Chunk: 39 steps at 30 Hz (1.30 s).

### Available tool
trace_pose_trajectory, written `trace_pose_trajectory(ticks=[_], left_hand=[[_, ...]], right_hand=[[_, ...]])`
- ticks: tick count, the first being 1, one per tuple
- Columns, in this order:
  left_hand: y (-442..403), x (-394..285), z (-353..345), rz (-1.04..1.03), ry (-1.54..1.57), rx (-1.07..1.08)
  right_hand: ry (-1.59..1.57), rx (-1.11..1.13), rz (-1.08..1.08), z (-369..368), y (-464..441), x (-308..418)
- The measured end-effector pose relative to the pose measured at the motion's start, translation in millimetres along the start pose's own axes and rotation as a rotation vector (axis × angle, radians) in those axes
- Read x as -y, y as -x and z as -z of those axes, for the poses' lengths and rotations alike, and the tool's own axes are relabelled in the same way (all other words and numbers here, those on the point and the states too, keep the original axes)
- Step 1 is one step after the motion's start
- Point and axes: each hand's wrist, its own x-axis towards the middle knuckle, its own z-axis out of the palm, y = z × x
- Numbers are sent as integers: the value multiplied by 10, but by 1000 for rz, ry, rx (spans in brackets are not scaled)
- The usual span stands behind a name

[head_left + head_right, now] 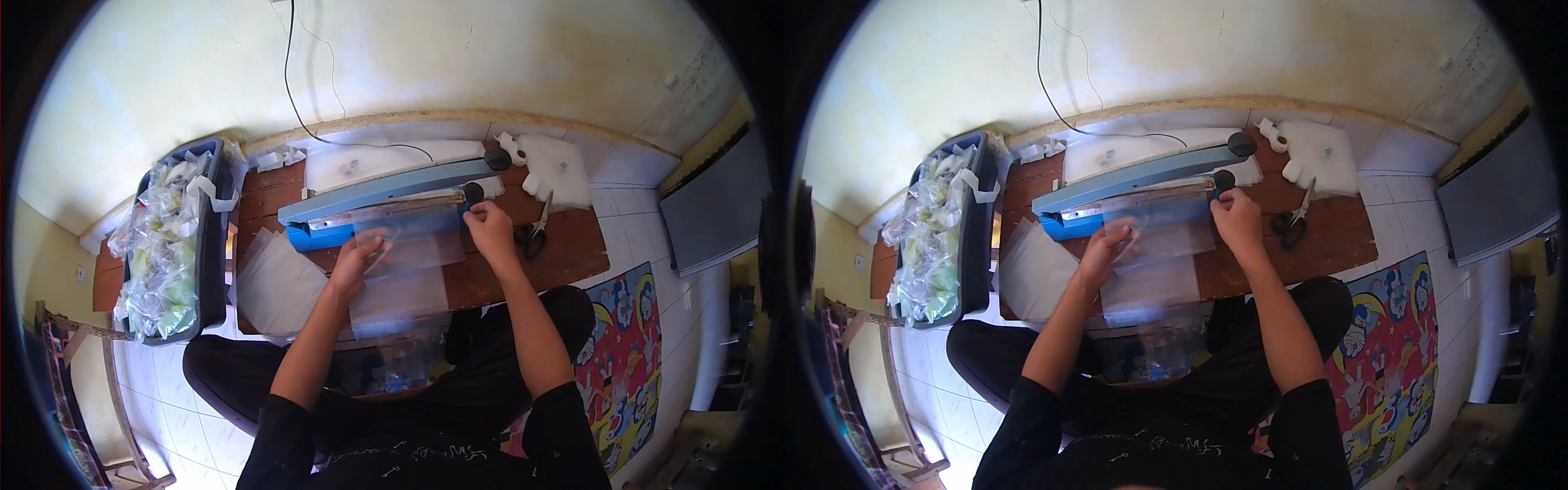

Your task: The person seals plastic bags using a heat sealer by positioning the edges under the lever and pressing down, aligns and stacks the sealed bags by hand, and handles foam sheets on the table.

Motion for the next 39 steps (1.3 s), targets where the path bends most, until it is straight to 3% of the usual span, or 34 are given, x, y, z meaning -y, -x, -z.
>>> trace_pose_trajectory(ticks=[7, 9, 10, 12, 13, 15, 19, 21, 24, 29, 32, 34, 39], left_hand=[[-18, -52, 15, 14, 14, 9], [21, -98, -46, -19, 62, 7], [41, -125, -71, -48, 109, 6], [95, -218, -100, -46, 90, 3], [107, -244, -98, -39, 70, 1], [81, -246, -21, -56, 52, 40], [89, -296, -11, -106, 21, 80], [110, -316, -7, -127, -5, 112], [139, -298, 61, -176, -67, 198], [303, -417, 70, -211, -70, 310], [389, -509, 74, -177, -123, 279], [381, -487, 135, -277, -261, 199], [460, -556, 146, -239, -111, 56]], right_hand=[[151, 129, -67, -186, -70, -213], [-148, 394, -271, -207, -91, -195], [-147, 393, -267, -216, -92, -191], [-458, 492, -261, -211, -51, -97], [-457, 496, -261, -194, -42, -62], [-755, 451, -284, -161, -27, -19], [-875, 367, -289, -126, -14, 8], [-886, 428, -508, -54, 19, 106], [-878, 515, -550, -43, 56, 143], [-790, 688, -375, -14, 47, 192], [-779, 683, -298, -7, 62, 260], [-803, 671, -248, 6, 53, 292], [-749, 733, -185, 17, 50, 396]])
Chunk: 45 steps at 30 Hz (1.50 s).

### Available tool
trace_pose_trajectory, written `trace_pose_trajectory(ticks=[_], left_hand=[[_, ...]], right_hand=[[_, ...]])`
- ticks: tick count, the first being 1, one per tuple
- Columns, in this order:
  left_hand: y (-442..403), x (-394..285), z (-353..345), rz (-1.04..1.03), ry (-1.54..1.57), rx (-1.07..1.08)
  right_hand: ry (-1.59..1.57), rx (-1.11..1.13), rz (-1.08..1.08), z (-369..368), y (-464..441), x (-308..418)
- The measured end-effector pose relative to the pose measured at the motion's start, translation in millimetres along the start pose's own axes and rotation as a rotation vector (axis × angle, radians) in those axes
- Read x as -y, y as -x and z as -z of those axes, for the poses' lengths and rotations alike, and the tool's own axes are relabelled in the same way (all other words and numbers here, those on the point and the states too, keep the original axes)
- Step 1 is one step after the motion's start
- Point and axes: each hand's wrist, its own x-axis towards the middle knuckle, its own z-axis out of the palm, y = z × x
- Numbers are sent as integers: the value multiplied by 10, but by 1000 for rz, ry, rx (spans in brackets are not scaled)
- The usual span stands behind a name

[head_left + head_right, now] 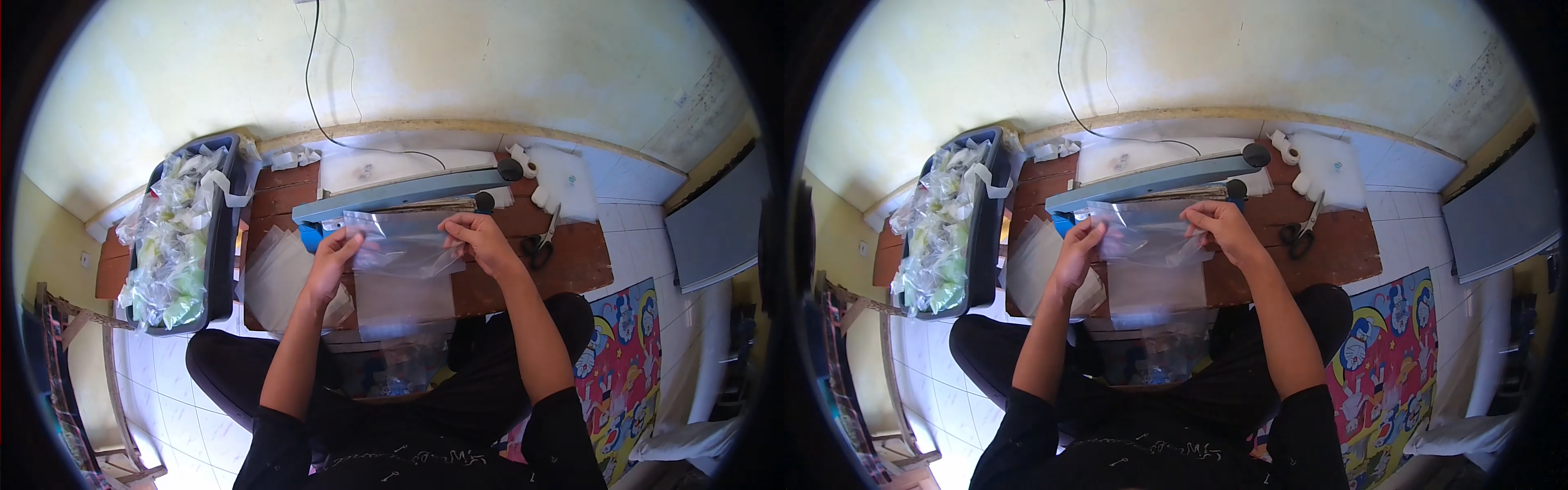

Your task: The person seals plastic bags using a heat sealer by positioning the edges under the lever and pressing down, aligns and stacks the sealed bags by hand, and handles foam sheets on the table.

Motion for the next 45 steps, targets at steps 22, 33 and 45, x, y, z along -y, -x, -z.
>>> trace_pose_trajectory(ticks=[22, 33, 45], left_hand=[[410, -286, 186, -271, -365, 268], [340, 279, 277, 60, -1057, 525], [338, 543, 109, -133, -1222, 110]], right_hand=[[624, 365, 386, -236, 357, 254], [1080, 499, -6, -252, 128, -467], [1267, 94, 262, -428, -16, -874]])
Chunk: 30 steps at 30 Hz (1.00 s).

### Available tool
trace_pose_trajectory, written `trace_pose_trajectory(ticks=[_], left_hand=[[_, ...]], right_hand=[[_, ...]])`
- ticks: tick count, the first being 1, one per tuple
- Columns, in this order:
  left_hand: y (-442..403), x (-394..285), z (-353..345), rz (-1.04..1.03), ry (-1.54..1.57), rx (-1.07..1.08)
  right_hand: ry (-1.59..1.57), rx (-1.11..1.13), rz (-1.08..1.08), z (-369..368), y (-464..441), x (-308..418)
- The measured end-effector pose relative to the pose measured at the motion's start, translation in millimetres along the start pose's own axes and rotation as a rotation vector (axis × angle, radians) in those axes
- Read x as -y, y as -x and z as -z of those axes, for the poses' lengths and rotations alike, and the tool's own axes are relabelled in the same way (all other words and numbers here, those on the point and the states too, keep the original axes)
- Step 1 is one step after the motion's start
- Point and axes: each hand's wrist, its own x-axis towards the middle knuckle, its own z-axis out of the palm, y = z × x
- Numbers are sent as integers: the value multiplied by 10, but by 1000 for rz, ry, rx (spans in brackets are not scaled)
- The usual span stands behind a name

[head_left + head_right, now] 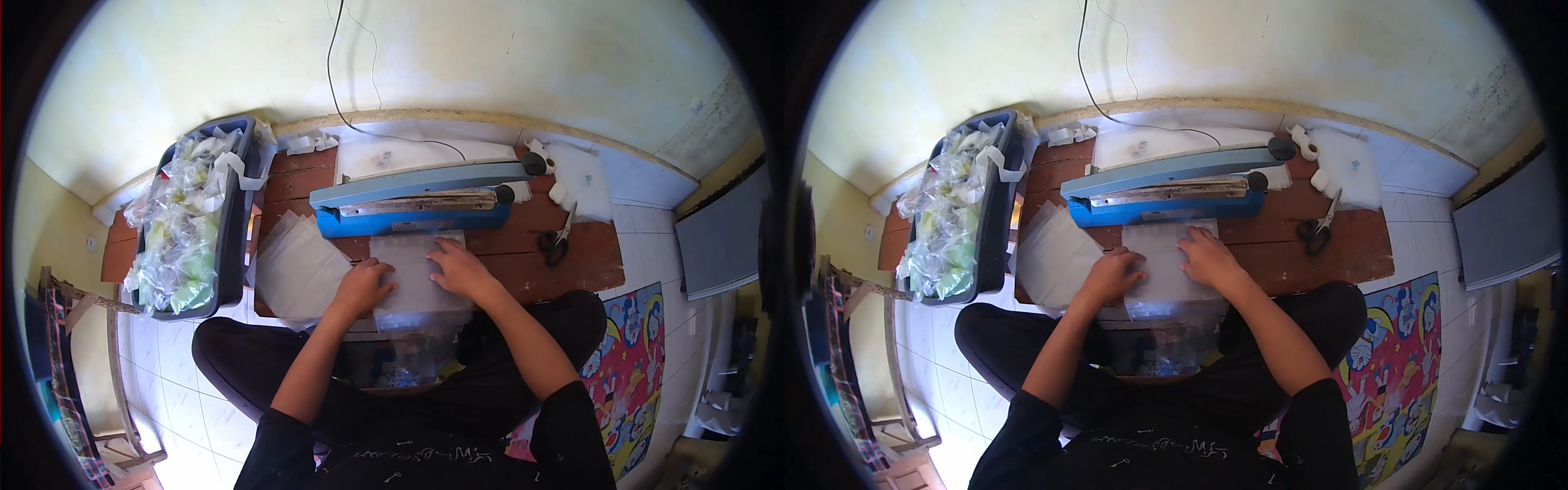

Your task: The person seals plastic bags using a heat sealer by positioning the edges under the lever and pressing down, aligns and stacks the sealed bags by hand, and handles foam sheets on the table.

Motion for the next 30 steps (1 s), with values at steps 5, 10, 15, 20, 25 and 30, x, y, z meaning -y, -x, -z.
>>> trace_pose_trajectory(ticks=[5, 10, 15, 20, 25, 30], left_hand=[[5, -59, -26, 42, -51, -15], [-6, -38, 24, 30, 22, -65], [119, -128, 223, 115, 89, -77], [212, -130, 379, 147, 85, -118], [430, -159, 706, 192, 9, -242], [628, 0, 922, 338, -53, -309]], right_hand=[[75, -10, -30, 16, -28, 60], [27, -144, 26, 8, -77, 60], [1, -212, 50, 71, -125, 169], [-111, -184, 81, 71, -211, 349], [-158, -123, 161, 8, -451, 729], [-208, -28, 235, -222, -786, 1130]])
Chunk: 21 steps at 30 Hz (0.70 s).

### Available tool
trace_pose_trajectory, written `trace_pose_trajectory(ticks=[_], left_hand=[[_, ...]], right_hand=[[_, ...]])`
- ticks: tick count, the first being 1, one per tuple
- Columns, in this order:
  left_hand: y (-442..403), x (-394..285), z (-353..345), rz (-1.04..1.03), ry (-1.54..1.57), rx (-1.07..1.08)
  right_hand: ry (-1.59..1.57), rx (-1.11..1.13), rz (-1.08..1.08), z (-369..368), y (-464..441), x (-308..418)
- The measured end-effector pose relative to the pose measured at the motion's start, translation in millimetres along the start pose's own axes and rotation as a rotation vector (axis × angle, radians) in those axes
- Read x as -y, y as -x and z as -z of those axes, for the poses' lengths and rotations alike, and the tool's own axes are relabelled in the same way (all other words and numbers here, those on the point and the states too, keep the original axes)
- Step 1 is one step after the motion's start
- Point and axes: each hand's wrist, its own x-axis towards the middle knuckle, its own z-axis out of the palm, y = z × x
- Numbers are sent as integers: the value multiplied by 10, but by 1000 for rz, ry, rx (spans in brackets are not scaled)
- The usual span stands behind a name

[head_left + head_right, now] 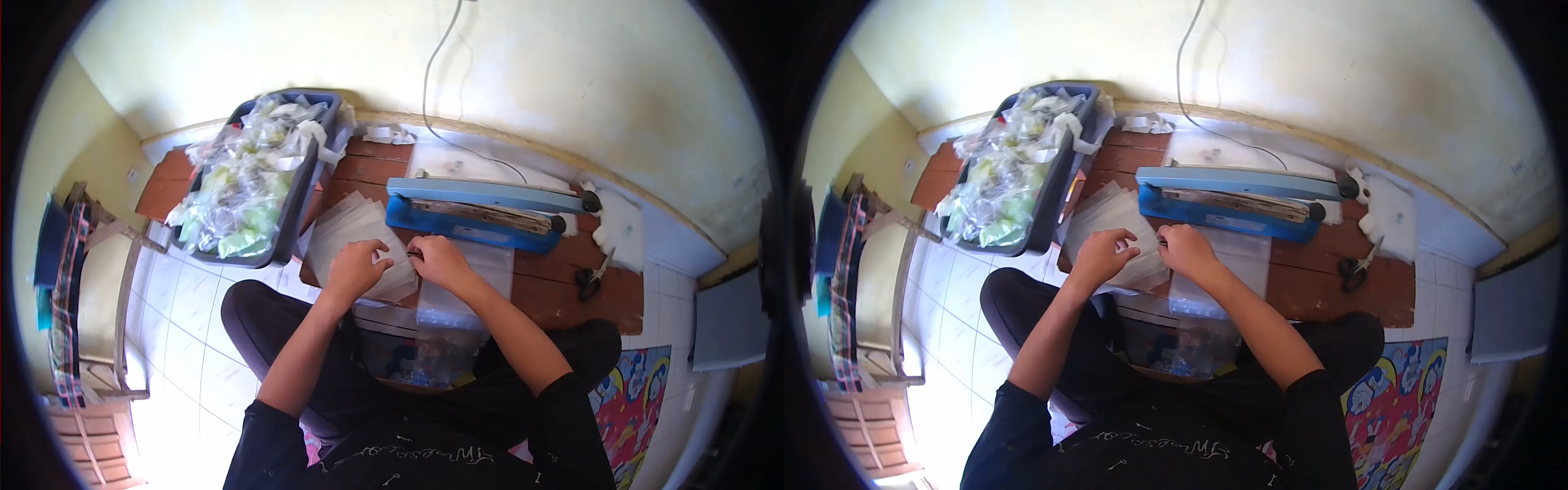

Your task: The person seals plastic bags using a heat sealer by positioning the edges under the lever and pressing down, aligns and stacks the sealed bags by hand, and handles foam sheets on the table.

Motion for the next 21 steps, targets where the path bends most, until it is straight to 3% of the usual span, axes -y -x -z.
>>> trace_pose_trajectory(ticks=[3, 5, 7, 11, 16, 21], left_hand=[[2, 133, 39, 36, -85, 14], [-53, 205, 31, 32, -137, 42], [-125, 252, -3, 79, -230, 151], [-211, 409, -208, 80, -283, 121], [-273, 530, -433, 75, -372, 16], [-335, 643, -431, 80, -325, 41]], right_hand=[[25, 7, -35, -199, -146, 30], [81, 61, -173, -269, -203, 42], [101, 80, -235, -301, -227, 57], [131, 83, -378, -354, -288, 93], [126, 34, -312, -491, -386, 61], [112, -54, -240, -659, -485, -52]])
